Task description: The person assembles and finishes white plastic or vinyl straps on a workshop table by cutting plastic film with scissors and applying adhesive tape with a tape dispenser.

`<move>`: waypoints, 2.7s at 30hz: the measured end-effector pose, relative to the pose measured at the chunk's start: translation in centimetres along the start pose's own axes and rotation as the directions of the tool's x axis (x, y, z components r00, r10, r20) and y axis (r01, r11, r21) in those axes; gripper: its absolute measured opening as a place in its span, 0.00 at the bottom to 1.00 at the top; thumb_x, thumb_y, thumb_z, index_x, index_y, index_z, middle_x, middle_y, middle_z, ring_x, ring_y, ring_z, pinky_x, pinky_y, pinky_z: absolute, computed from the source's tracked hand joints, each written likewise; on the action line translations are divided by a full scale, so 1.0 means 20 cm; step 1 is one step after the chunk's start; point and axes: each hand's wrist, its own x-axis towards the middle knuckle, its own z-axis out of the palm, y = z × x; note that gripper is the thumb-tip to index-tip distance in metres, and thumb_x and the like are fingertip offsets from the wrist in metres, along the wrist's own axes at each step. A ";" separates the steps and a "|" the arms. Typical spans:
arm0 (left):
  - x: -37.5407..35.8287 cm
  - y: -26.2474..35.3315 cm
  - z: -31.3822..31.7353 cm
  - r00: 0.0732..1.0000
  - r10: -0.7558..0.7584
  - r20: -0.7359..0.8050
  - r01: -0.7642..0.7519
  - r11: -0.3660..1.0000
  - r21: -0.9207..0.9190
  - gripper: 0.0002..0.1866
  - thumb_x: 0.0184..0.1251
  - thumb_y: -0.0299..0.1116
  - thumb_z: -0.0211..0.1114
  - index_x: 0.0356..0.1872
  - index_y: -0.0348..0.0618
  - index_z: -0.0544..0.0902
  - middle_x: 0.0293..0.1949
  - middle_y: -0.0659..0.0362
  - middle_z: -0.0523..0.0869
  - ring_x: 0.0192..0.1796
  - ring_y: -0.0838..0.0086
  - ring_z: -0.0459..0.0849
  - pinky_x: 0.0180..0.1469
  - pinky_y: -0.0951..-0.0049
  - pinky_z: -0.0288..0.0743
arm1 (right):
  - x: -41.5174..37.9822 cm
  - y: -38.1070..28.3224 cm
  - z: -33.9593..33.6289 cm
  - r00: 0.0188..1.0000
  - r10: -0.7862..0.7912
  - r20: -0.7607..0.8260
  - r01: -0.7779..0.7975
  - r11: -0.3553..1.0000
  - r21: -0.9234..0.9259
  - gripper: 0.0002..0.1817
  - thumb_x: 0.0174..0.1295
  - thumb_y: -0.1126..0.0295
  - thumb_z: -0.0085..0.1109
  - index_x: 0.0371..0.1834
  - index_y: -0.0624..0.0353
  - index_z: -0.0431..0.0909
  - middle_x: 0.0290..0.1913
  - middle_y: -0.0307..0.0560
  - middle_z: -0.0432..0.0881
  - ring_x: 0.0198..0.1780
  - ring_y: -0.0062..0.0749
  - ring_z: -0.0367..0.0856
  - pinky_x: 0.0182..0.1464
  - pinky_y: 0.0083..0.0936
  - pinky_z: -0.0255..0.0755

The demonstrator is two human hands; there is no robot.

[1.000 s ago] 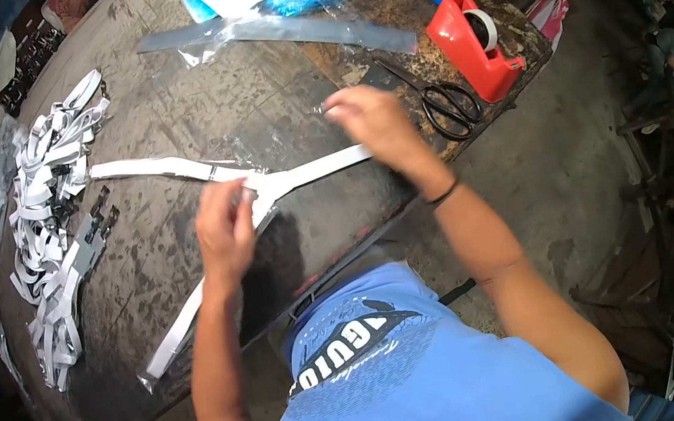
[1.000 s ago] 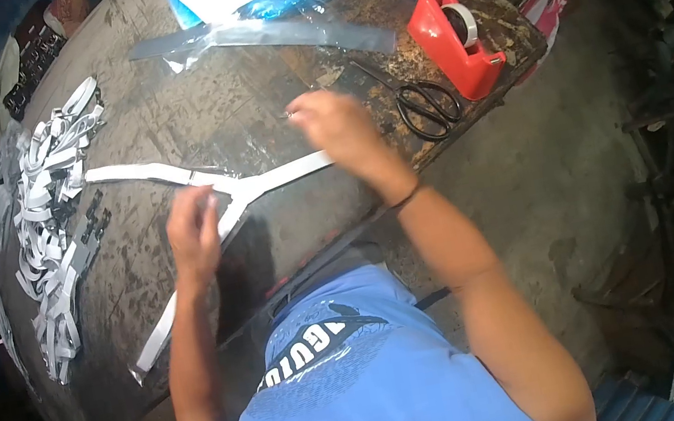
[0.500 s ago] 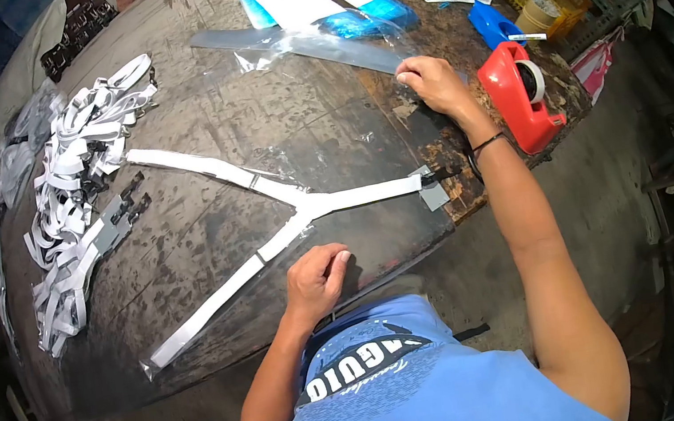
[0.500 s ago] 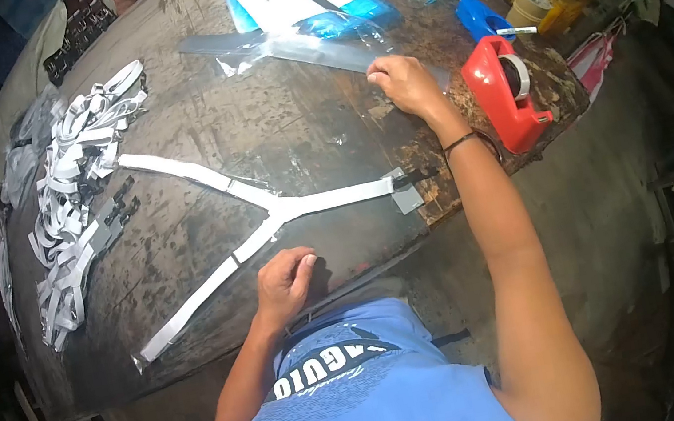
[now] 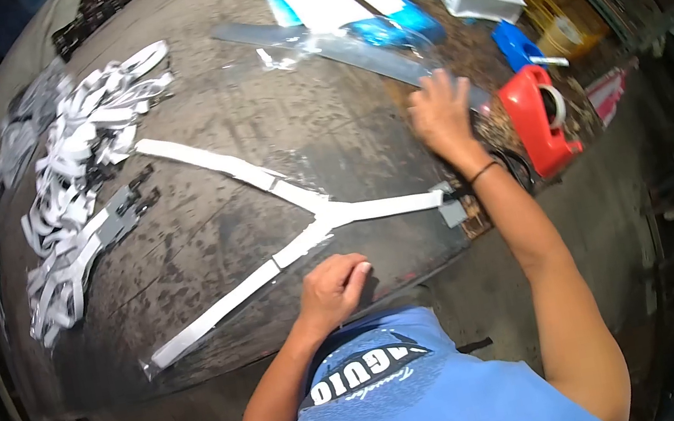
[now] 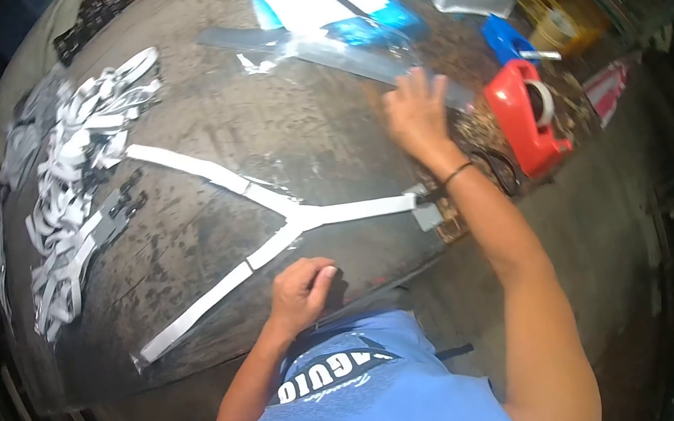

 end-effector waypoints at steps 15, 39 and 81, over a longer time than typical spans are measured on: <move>-0.01 -0.04 -0.01 1.000 0.010 -0.010 -0.011 0.996 -0.085 0.06 0.64 0.31 0.65 0.37 0.41 0.85 0.30 0.54 0.85 0.32 0.62 0.84 0.36 0.67 0.77 | 0.77 -0.57 0.23 0.997 -0.005 -0.083 0.037 0.916 0.399 0.17 0.56 0.54 0.66 0.38 0.56 0.84 0.47 0.53 0.79 0.55 0.51 0.74 0.50 0.48 0.71; 0.01 -0.05 -0.02 1.000 0.014 -0.002 -0.014 0.993 -0.120 0.05 0.64 0.32 0.66 0.35 0.43 0.85 0.28 0.56 0.84 0.30 0.64 0.84 0.34 0.67 0.76 | 1.30 0.14 0.16 0.605 0.794 0.060 -0.693 0.488 0.531 0.34 0.61 0.61 0.60 0.68 0.65 0.62 0.60 0.65 0.75 0.60 0.57 0.76 0.60 0.45 0.71; 0.29 0.49 -0.61 0.800 0.596 0.063 -0.561 0.707 0.430 0.17 0.53 0.40 0.77 0.34 0.42 0.81 0.55 0.57 0.83 0.68 0.60 0.72 0.74 0.42 0.42 | 0.08 -0.36 -1.43 0.649 -0.743 -0.162 0.553 0.316 0.771 0.07 0.53 0.73 0.68 0.33 0.63 0.82 0.29 0.45 0.83 0.31 0.37 0.82 0.35 0.27 0.74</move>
